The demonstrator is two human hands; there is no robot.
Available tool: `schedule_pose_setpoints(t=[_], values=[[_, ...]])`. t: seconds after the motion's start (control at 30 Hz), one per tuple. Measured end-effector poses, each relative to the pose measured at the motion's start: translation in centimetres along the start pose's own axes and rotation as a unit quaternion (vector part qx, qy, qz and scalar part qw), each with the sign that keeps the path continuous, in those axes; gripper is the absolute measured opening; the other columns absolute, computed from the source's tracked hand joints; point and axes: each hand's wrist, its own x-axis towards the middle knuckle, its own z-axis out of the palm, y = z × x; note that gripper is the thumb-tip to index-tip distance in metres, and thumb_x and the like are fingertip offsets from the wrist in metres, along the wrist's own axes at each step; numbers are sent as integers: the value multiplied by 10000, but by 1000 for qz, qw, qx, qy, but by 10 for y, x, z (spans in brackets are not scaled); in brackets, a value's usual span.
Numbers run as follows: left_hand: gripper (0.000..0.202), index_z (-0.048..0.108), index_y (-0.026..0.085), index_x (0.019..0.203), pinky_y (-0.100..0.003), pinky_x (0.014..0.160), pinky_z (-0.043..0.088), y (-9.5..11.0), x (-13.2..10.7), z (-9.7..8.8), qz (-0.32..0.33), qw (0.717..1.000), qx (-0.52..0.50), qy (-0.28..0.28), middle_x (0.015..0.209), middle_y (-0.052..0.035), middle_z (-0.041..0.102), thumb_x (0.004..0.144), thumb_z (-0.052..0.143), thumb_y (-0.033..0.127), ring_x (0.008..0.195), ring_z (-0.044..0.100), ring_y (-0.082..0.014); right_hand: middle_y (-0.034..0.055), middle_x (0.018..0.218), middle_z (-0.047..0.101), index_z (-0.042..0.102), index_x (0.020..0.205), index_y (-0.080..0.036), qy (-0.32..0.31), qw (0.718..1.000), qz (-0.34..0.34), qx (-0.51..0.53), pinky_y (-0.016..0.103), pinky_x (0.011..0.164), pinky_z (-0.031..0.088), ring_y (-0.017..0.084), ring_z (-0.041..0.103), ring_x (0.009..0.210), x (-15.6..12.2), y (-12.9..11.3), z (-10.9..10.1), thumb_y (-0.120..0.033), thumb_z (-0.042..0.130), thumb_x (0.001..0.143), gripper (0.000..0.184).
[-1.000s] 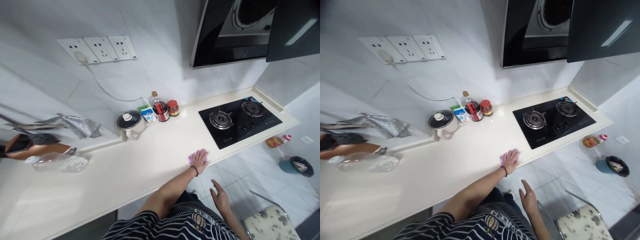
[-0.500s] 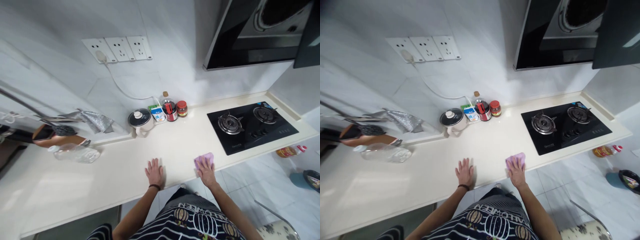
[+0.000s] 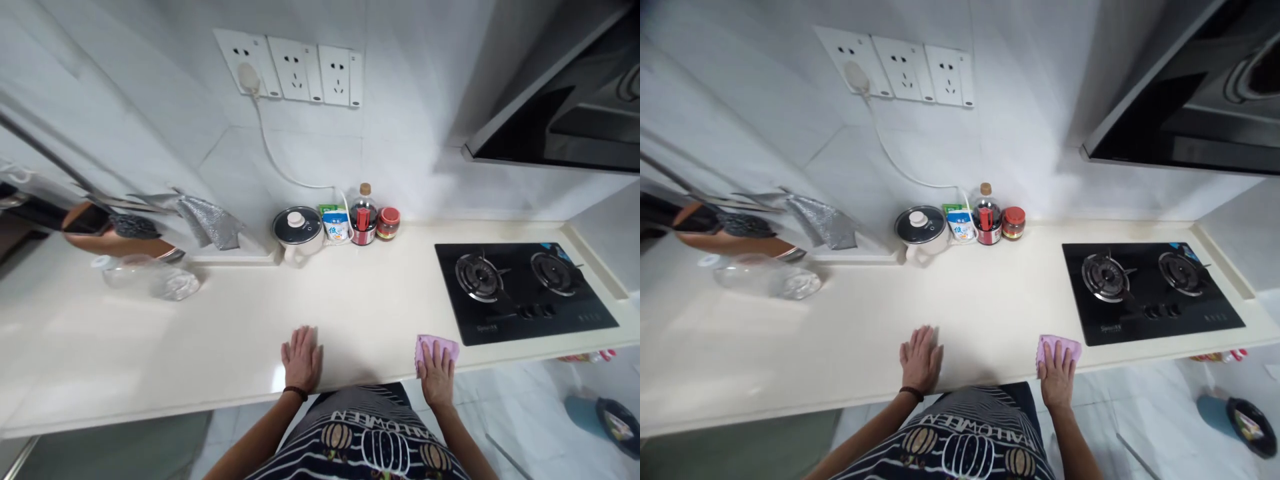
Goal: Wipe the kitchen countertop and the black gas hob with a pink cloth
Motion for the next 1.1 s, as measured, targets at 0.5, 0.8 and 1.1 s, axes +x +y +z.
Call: schedule_pose_setpoints(t=[0.5,0.8,1.1], values=[[581,612,251,1528,-544,1191,373,11,0,-3,-67,996,34,44,1496,-155,646,1010,427,436,1406,513,-345,39,1819,161,300,1701,-323,-58,984,-167,21,652,1314,169,394,122,1663,267,17,-45,-527,189,1068,674],[575,620,253,1526,-522,1221,343,5,-4,1,-72,994,69,52,1619,-128,563,1019,415,433,1539,416,-337,95,1823,128,238,1720,-287,-62,987,-137,52,708,1281,198,427,164,1643,389,-72,-104,-524,181,1056,707],[579,615,256,1534,-529,1218,365,-2,-6,6,-69,992,80,67,1630,-130,554,1023,405,432,1547,424,-334,12,1801,244,342,1672,-411,-54,946,-312,65,737,1273,129,388,144,1650,381,-91,-102,-540,263,1083,608]])
